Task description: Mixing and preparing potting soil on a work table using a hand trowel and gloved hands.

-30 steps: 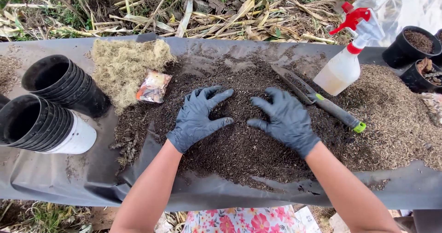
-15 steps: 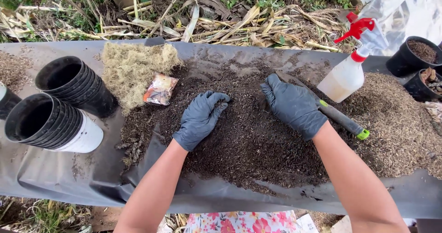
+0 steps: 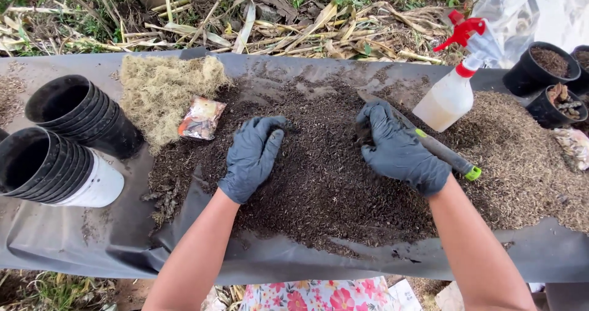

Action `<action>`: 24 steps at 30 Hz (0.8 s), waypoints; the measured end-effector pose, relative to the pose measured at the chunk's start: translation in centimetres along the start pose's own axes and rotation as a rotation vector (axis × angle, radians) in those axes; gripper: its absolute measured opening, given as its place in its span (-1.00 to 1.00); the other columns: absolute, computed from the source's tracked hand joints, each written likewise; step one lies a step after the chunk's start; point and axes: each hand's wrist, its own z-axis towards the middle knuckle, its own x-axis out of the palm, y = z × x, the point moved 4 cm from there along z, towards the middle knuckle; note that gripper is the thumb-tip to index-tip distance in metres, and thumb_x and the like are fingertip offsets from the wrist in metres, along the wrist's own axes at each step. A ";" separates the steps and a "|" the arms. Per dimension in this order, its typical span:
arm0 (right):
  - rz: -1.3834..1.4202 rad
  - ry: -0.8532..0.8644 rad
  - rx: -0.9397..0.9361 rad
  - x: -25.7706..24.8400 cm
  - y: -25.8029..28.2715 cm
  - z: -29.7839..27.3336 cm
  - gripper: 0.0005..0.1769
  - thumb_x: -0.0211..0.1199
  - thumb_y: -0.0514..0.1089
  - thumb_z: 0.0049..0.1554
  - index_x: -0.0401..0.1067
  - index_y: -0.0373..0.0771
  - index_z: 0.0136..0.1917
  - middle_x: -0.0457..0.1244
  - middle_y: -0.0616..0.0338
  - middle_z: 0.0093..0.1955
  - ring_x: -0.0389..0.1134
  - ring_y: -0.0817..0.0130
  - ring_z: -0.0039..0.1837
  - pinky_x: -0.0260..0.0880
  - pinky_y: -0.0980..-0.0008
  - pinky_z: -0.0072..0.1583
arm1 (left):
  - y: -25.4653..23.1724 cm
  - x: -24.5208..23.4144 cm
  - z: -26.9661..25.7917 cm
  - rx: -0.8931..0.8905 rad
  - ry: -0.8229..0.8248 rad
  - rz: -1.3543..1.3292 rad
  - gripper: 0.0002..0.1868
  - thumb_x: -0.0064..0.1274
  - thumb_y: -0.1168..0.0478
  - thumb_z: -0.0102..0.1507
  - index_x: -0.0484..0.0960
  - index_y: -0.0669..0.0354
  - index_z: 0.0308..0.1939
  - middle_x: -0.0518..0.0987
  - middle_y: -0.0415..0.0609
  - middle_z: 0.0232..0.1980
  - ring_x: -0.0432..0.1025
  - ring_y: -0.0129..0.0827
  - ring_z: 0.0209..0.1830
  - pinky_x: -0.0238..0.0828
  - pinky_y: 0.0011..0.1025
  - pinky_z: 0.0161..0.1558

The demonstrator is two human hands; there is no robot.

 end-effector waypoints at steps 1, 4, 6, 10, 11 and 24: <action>0.004 0.001 0.001 0.0 -0.3 -0.4 -0.53 0.01 0.11 0.24 0.35 -0.11 0.33 0.28 -0.13 0.26 0.27 -0.27 0.29 0.24 -0.05 0.40 | -0.1 -0.3 -0.2 -0.001 0.004 0.002 -0.71 -0.17 -0.05 0.47 0.61 -0.23 0.15 0.61 -0.14 0.03 0.46 -0.10 0.15 0.32 -0.16 0.22; 0.118 0.012 0.094 -0.1 -2.2 -1.5 -0.48 0.27 0.10 0.13 0.39 -0.01 0.33 0.11 0.00 0.46 0.10 -0.21 0.51 0.11 -0.21 0.45 | -0.3 -0.9 -0.2 -0.096 0.076 0.134 -0.62 -0.17 -0.23 0.44 0.54 -0.30 0.22 0.56 -0.10 0.14 0.38 -0.03 0.24 0.10 -0.03 0.33; -0.029 -0.118 0.194 -1.1 -4.5 -2.5 -0.39 0.17 0.26 0.19 0.31 0.20 0.48 0.17 0.01 0.39 0.19 -0.16 0.44 0.14 -0.26 0.41 | -0.7 -0.5 0.0 -0.187 0.267 0.256 -0.39 -0.08 -0.34 0.35 0.44 -0.21 0.38 0.41 0.04 0.39 0.24 0.10 0.42 -0.03 0.12 0.41; -0.443 -0.319 0.261 2.2 -12.9 -4.5 -0.16 -0.04 0.31 0.32 0.03 -0.18 0.68 0.19 -0.19 0.37 0.24 -0.19 0.40 0.19 -0.20 0.37 | -0.4 0.2 -0.6 -0.247 0.371 0.247 -0.24 -0.12 -0.31 0.37 0.16 -0.17 0.58 0.27 0.18 0.52 0.09 0.26 0.53 -0.22 0.31 0.46; -0.414 -0.209 0.347 3.2 -15.2 -4.1 -0.19 -0.13 0.39 0.31 0.11 -0.14 0.61 0.26 -0.13 0.32 0.27 -0.15 0.40 0.26 -0.18 0.33 | 0.3 0.6 -0.6 -0.264 0.358 0.253 -0.30 -0.21 -0.34 0.38 0.17 -0.35 0.57 0.25 0.05 0.53 0.07 0.18 0.54 -0.25 0.29 0.46; -0.139 -0.168 0.517 0.4 -9.1 -1.9 -0.47 0.28 0.19 0.15 0.48 -0.12 0.27 0.34 -0.07 0.17 0.44 -0.23 0.15 0.50 -0.17 0.11 | 2.2 1.1 -0.2 -0.261 0.513 0.243 -0.38 -0.28 -0.31 0.38 0.02 -0.87 0.54 -0.12 -0.28 0.71 -0.21 0.10 0.67 -0.40 0.36 0.48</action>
